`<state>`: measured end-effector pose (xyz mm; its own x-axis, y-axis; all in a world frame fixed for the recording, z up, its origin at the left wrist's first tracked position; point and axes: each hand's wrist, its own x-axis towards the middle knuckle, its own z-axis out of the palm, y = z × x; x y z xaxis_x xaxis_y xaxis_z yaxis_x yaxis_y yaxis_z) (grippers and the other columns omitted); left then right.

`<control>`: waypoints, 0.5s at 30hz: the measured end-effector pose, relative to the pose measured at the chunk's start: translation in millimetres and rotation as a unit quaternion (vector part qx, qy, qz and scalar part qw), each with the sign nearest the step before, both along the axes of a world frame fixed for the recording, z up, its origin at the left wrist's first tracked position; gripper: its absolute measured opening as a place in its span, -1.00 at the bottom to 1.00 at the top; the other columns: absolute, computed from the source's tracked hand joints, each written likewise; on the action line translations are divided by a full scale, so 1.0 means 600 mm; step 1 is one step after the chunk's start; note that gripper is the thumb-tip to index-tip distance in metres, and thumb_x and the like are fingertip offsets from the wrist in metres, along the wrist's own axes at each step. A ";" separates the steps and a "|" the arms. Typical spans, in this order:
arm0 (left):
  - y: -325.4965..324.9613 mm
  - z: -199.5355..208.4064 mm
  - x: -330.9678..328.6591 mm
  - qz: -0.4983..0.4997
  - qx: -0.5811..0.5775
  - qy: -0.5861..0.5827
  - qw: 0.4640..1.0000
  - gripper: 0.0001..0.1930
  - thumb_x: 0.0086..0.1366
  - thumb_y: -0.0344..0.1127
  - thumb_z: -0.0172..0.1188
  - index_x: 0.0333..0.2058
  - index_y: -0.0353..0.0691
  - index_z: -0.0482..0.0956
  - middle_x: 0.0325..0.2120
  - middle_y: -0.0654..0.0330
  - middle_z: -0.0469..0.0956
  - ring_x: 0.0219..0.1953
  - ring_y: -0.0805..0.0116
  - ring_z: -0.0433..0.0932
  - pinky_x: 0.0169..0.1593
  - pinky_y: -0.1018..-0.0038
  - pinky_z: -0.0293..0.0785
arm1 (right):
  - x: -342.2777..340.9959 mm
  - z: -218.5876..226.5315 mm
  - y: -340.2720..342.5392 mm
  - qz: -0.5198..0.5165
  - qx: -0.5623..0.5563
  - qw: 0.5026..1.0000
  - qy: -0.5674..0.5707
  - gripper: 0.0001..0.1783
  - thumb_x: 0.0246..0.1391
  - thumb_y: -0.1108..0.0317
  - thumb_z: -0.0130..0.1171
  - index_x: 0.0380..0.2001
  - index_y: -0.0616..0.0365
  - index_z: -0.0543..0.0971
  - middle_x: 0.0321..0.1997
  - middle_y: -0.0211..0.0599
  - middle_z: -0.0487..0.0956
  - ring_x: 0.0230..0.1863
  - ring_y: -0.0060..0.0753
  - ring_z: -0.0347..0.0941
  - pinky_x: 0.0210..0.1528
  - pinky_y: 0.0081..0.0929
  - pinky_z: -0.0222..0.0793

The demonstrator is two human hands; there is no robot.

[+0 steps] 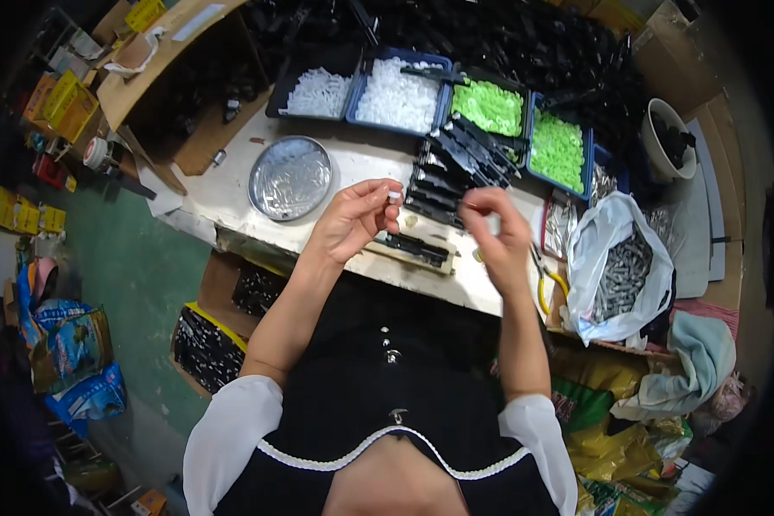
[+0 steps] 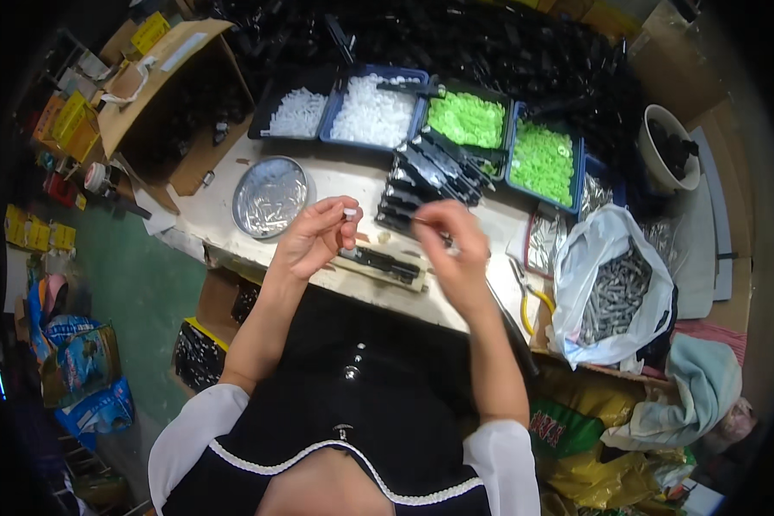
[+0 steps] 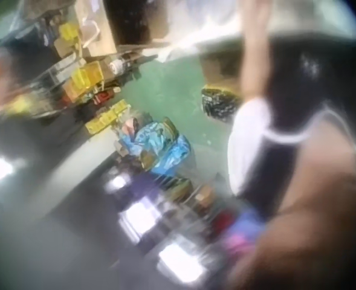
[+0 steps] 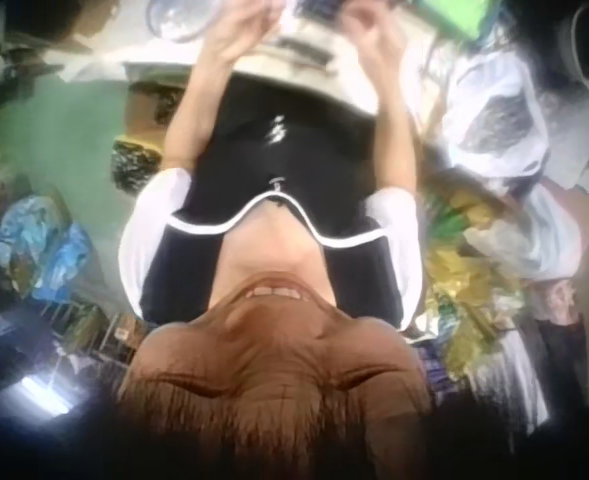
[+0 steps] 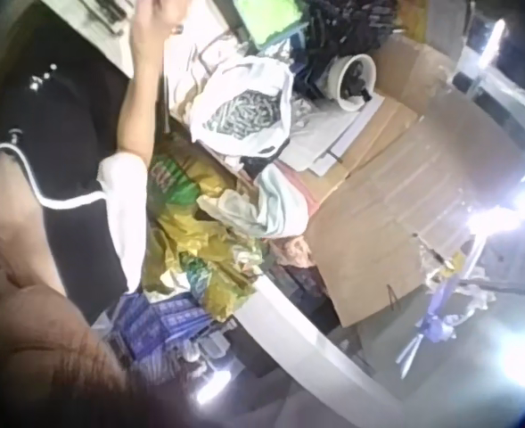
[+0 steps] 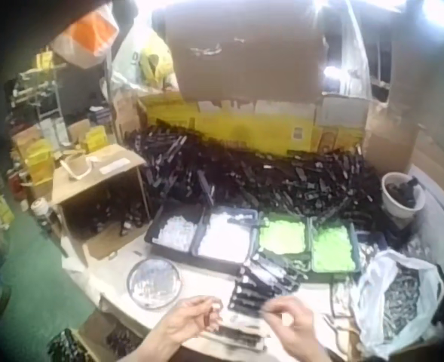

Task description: The person assembles components by hand and using a mallet, picking up small white and green plastic pieces from bins, placing them into larger black frames, and hammering them into place on a wooden jig.

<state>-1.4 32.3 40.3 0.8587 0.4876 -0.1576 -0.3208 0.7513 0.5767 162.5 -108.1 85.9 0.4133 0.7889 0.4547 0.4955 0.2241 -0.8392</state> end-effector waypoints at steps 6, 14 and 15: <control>-0.031 0.011 -0.037 -0.004 0.070 0.064 0.995 -0.78 0.08 -0.55 0.16 -0.25 -0.43 0.48 -0.45 0.08 0.52 -0.45 0.38 0.54 -0.35 0.48 0.54 | -0.051 -0.020 0.055 0.078 -0.030 0.996 0.042 -0.91 -0.12 0.51 0.13 -0.46 0.20 0.46 -0.50 -0.36 0.43 -0.48 -0.47 0.32 -0.34 -0.54 0.18; -0.046 0.015 -0.047 0.033 0.184 0.066 0.980 -0.74 0.09 -0.55 0.15 -0.19 -0.39 0.42 -0.42 0.16 0.45 -0.49 0.47 0.52 -0.43 0.57 0.53 | -0.056 -0.020 0.054 0.131 -0.080 0.988 -0.021 -0.88 -0.07 0.46 0.16 -0.41 0.21 0.49 -0.41 -0.38 0.48 -0.38 -0.51 0.36 -0.29 -0.56 0.25; -0.046 0.014 -0.048 0.032 0.183 0.066 0.980 -0.72 0.10 -0.55 0.15 -0.18 -0.38 0.41 -0.41 0.17 0.44 -0.49 0.48 0.51 -0.44 0.57 0.53 | -0.054 -0.019 0.054 0.131 -0.080 0.988 -0.022 -0.88 -0.07 0.46 0.16 -0.41 0.21 0.49 -0.41 -0.38 0.48 -0.38 -0.51 0.36 -0.29 -0.56 0.25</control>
